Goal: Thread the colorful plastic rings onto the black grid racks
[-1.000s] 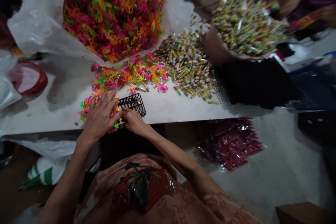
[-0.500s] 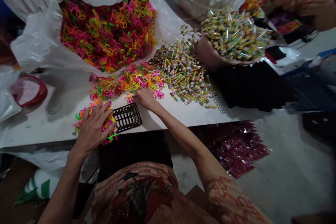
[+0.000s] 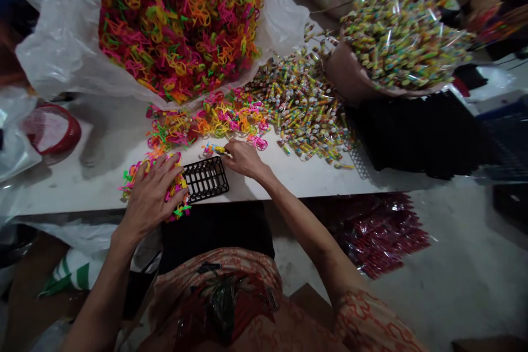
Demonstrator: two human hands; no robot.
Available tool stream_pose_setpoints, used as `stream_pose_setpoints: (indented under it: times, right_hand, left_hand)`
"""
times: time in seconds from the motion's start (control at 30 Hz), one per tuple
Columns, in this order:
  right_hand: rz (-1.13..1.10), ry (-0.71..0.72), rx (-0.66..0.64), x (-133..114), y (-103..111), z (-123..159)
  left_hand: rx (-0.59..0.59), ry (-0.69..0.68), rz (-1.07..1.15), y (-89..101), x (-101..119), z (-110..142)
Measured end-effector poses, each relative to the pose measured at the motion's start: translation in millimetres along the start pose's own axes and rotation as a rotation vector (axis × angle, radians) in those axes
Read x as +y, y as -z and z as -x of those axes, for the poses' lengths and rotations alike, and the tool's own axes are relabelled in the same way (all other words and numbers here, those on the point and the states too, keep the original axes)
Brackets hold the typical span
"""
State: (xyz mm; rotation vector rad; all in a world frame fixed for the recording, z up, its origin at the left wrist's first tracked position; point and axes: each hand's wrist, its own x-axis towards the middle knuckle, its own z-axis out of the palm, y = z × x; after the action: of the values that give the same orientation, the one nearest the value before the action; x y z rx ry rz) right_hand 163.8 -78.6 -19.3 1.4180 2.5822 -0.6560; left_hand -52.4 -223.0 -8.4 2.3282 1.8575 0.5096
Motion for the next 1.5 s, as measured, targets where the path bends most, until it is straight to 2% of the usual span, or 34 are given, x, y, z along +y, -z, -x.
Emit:
stream_pose_setpoints:
  times: [0.17, 0.4, 0.53, 0.63, 0.73, 0.8, 0.87, 0.97, 1.1, 1.33, 1.5]
  right_hand:
    - [-0.046, 0.032, -0.066, 4.8, -4.1, -5.2]
    - [-0.016, 0.123, -0.042, -1.6, -2.1, -28.3]
    - [-0.082, 0.134, 0.030, -1.2, 3.8, -23.3]
    - [-0.276, 0.188, 0.131, -7.4, -4.4, -11.2]
    - [-0.632, 0.242, 0.127, -24.4, -26.3, -4.6]
    - [-0.851, 0.198, 0.107, -39.1, -43.2, -5.7]
    - [-0.946, 0.138, 0.103, -52.6, -56.9, -9.2]
    - [-0.827, 0.112, 0.145, -65.1, -67.2, -13.4]
    - [-0.576, 0.103, 0.151, -67.8, -68.6, -12.6]
    - [-0.488, 0.128, 0.094, -68.6, -67.7, -12.1]
    - [-0.332, 0.127, 0.058, -71.1, -64.8, -10.1]
  left_hand:
    - [-0.014, 0.007, 0.003, -0.3, -0.8, -0.4]
    - [-0.013, 0.007, -0.008, 1.5, 1.9, -1.3]
    - [-0.020, 0.020, -0.012, 1.1, 2.7, -1.1]
    - [-0.028, 0.029, -0.011, 0.7, 2.4, -0.9]
    - [-0.032, 0.037, -0.006, 1.5, 1.9, -0.7]
    - [-0.036, 0.038, -0.002, 2.7, 1.8, -0.9]
    - [-0.043, 0.036, 0.003, 4.0, 2.1, -1.4]
    - [-0.047, 0.030, 0.014, 5.3, 2.8, -2.3]
    - [-0.055, 0.041, 0.008, 4.9, 3.4, -2.9]
    - [-0.048, 0.028, -0.003, 3.8, 3.4, -2.6]
    - [-0.059, 0.020, -0.010, 3.5, 3.7, -2.4]
